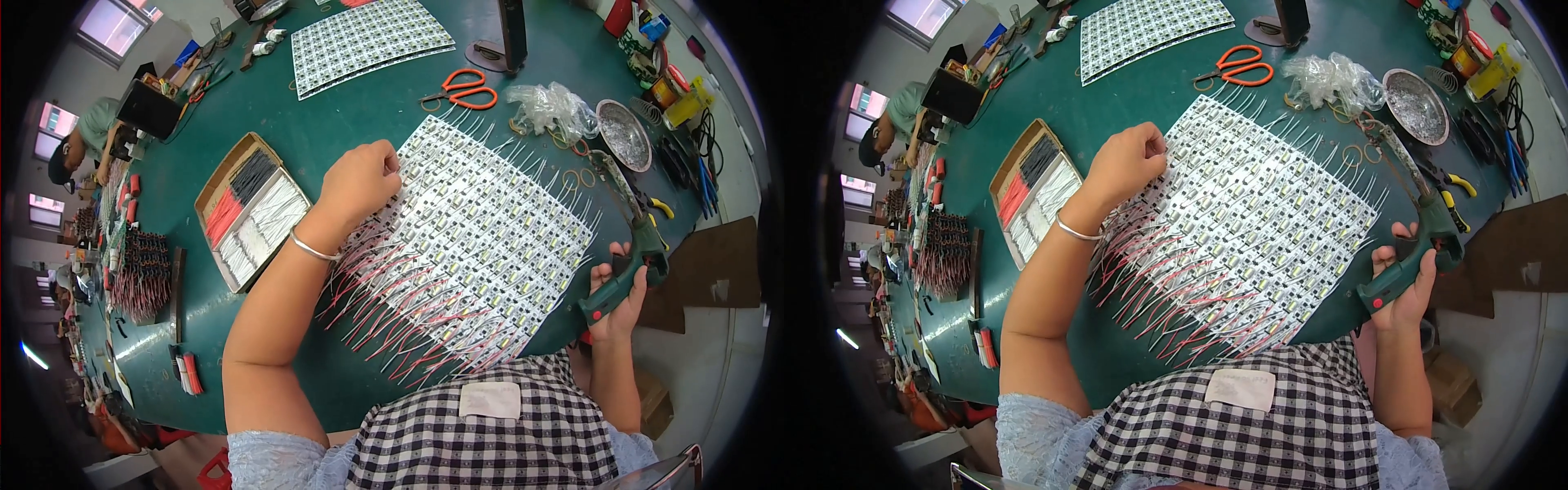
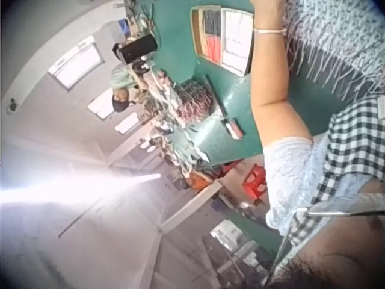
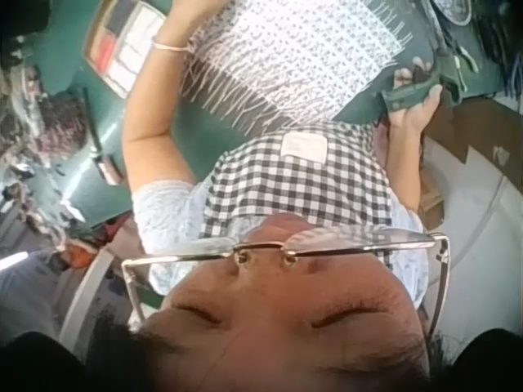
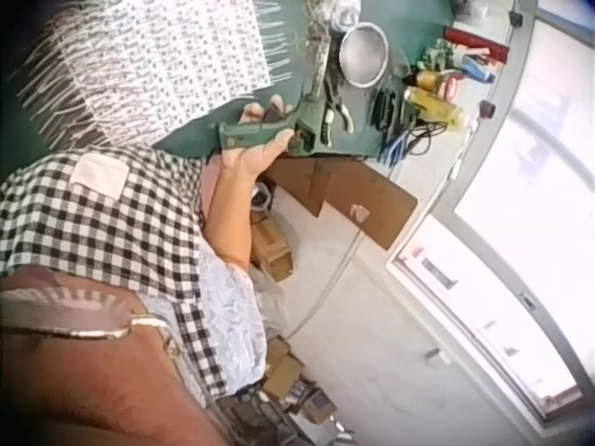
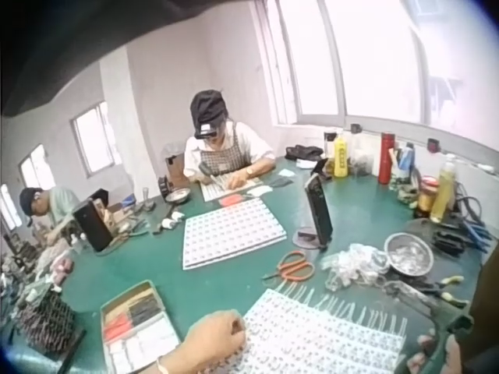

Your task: The person heats wire connections on an LED circuit board panel using a handheld heat tool, takes wire sleeves from a box to place onto the wires, and applies heat to the sleeves with the tool.

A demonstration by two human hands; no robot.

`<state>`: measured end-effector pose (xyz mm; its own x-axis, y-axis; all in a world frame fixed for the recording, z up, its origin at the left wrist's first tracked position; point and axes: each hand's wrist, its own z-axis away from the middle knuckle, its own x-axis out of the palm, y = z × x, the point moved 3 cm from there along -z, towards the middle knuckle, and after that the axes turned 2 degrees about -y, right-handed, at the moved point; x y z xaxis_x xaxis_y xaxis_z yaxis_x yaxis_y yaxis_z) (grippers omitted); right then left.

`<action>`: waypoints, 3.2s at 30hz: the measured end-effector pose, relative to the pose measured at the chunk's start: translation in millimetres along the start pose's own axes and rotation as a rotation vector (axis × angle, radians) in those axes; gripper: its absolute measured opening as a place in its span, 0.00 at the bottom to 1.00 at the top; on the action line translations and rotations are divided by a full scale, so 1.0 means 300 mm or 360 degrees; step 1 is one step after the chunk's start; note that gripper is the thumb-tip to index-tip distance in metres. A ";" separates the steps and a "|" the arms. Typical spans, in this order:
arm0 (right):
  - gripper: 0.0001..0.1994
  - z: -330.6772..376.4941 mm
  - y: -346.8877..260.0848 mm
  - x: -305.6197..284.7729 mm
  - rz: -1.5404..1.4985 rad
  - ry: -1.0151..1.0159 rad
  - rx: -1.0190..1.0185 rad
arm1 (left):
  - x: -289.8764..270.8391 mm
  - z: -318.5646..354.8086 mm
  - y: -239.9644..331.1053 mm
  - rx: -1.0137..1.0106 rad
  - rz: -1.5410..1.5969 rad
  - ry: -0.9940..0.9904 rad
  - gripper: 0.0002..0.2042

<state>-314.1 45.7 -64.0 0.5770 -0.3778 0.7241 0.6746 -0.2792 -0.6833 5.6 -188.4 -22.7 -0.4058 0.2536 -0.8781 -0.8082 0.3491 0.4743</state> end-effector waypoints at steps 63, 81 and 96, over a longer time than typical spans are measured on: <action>0.19 0.051 -0.014 0.013 0.0033 0.0114 0.0023 | -0.013 0.071 0.000 0.0324 0.0198 0.0018 0.06; 0.21 -0.025 0.001 -0.005 0.0019 -0.0150 0.0006 | -0.058 0.365 -0.160 0.0151 0.1170 -0.0257 0.10; 0.22 -0.005 -0.004 0.000 -0.0034 -0.0078 0.0027 | 0.004 0.075 0.131 0.0211 -0.0452 0.0028 0.15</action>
<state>-315.7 44.7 -63.4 0.5843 -0.3279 0.7423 0.6944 -0.2714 -0.6664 -17.0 -154.1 -3.8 -0.1800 0.1140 -0.9770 -0.8279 0.5189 0.2131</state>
